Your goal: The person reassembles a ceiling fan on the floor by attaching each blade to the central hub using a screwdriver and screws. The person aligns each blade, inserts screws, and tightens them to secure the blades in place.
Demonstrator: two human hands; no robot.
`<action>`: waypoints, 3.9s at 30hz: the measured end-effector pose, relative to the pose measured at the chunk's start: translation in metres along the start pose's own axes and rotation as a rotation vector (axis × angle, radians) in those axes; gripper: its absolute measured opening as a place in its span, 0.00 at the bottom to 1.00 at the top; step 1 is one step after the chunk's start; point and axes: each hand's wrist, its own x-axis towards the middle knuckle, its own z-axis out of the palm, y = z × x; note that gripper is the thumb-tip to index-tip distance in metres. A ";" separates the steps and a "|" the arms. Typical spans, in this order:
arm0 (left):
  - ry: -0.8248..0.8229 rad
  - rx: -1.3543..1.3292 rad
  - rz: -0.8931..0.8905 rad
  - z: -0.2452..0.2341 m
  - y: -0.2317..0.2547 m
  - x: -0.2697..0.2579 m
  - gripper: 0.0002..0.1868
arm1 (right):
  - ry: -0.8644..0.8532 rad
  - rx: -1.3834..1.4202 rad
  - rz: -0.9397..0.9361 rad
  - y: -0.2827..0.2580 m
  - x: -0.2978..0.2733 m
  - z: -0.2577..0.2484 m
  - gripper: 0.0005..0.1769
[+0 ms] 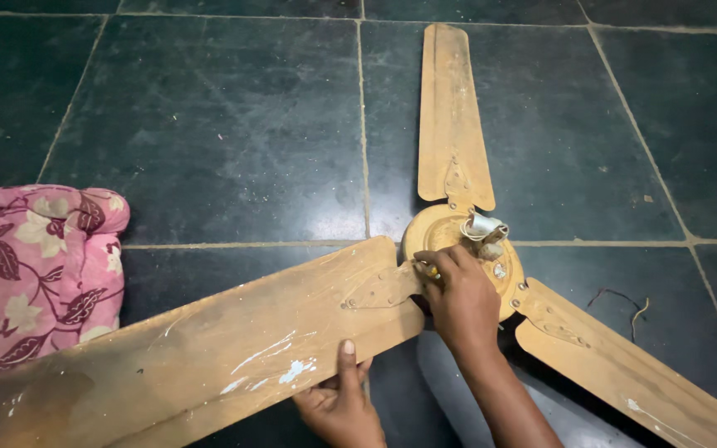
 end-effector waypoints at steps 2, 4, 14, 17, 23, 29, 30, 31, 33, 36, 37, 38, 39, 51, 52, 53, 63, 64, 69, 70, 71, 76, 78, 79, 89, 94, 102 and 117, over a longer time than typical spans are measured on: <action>-0.012 -0.004 -0.003 0.000 0.001 0.000 0.33 | 0.000 0.026 -0.016 0.001 0.001 -0.001 0.17; -0.019 -0.009 -0.006 0.000 0.001 0.000 0.32 | -0.018 0.027 0.002 0.002 0.002 -0.001 0.17; -0.013 -0.054 -0.024 0.002 0.002 -0.001 0.33 | 0.092 -0.046 -0.018 0.001 -0.002 0.008 0.08; -0.020 -0.066 -0.019 0.002 0.001 -0.001 0.33 | 0.060 -0.021 -0.037 0.003 0.000 0.006 0.10; -0.007 -0.048 -0.022 0.001 -0.002 0.000 0.33 | 0.043 -0.026 0.014 0.003 0.000 0.005 0.12; -0.004 -0.031 -0.003 0.001 -0.003 0.001 0.33 | 0.134 -0.094 -0.036 0.000 -0.003 0.011 0.10; -0.006 -0.034 -0.003 0.001 -0.003 0.001 0.33 | 0.141 -0.094 -0.037 -0.001 -0.003 0.012 0.10; -0.007 -0.036 -0.003 0.001 -0.003 0.001 0.33 | 0.148 -0.094 -0.038 -0.002 -0.004 0.012 0.11; -0.011 -0.043 0.005 0.001 -0.004 0.002 0.34 | 0.164 -0.100 -0.040 -0.003 -0.004 0.014 0.10; -0.013 -0.025 0.022 0.000 -0.004 0.002 0.34 | 0.174 -0.101 -0.050 -0.005 -0.007 0.016 0.11; -0.011 0.000 0.023 -0.001 -0.004 0.003 0.33 | 0.168 -0.092 -0.059 -0.005 -0.007 0.015 0.12; -0.009 0.023 0.024 -0.001 -0.003 0.003 0.33 | 0.163 -0.082 -0.068 -0.005 -0.006 0.014 0.13; -0.016 0.010 0.005 -0.002 -0.002 0.005 0.33 | 0.113 -0.005 0.002 -0.004 -0.006 0.012 0.16; -0.012 -0.022 -0.153 -0.002 -0.002 0.017 0.30 | 0.187 0.612 0.188 0.025 -0.027 -0.035 0.14; -0.018 -0.019 -0.154 -0.004 -0.002 0.018 0.31 | 0.199 0.608 0.262 0.028 -0.033 -0.040 0.14; -0.025 -0.016 -0.156 -0.005 -0.003 0.019 0.32 | 0.210 0.604 0.336 0.030 -0.036 -0.043 0.14; -0.055 -0.002 -0.147 -0.012 -0.012 0.033 0.31 | 0.246 1.253 0.701 0.045 -0.015 -0.059 0.17; -0.055 0.011 -0.149 -0.015 -0.013 0.035 0.30 | 0.242 1.276 0.722 0.048 -0.015 -0.058 0.17; -0.087 0.053 -0.158 -0.020 -0.018 0.043 0.27 | 0.241 1.436 0.791 0.065 -0.011 -0.061 0.19; -0.093 0.070 -0.165 -0.022 -0.018 0.044 0.27 | 0.250 1.467 0.791 0.068 -0.011 -0.062 0.19; -0.099 0.087 -0.172 -0.022 -0.018 0.046 0.27 | 0.259 1.498 0.792 0.071 -0.011 -0.062 0.19; -0.116 0.169 -0.273 -0.035 -0.035 0.059 0.21 | 0.275 1.544 0.837 0.077 -0.010 -0.060 0.18; -0.072 0.209 -0.400 -0.047 -0.050 0.066 0.20 | 0.281 1.553 0.849 0.080 -0.010 -0.059 0.17; -0.029 0.227 -0.480 -0.053 -0.059 0.069 0.22 | 0.282 1.562 0.850 0.081 -0.010 -0.059 0.17; -0.387 0.356 0.234 -0.011 -0.054 0.016 0.11 | 0.295 1.641 0.979 0.102 -0.017 -0.022 0.29; -0.555 0.509 0.417 0.094 0.040 -0.020 0.08 | 0.252 1.684 1.009 0.103 -0.019 -0.006 0.34; -0.754 0.858 0.687 0.196 0.128 -0.080 0.09 | 0.143 1.750 1.015 0.098 -0.018 0.000 0.31; -0.893 2.011 1.427 0.231 0.260 -0.097 0.07 | 0.171 1.668 0.449 0.054 -0.028 -0.011 0.18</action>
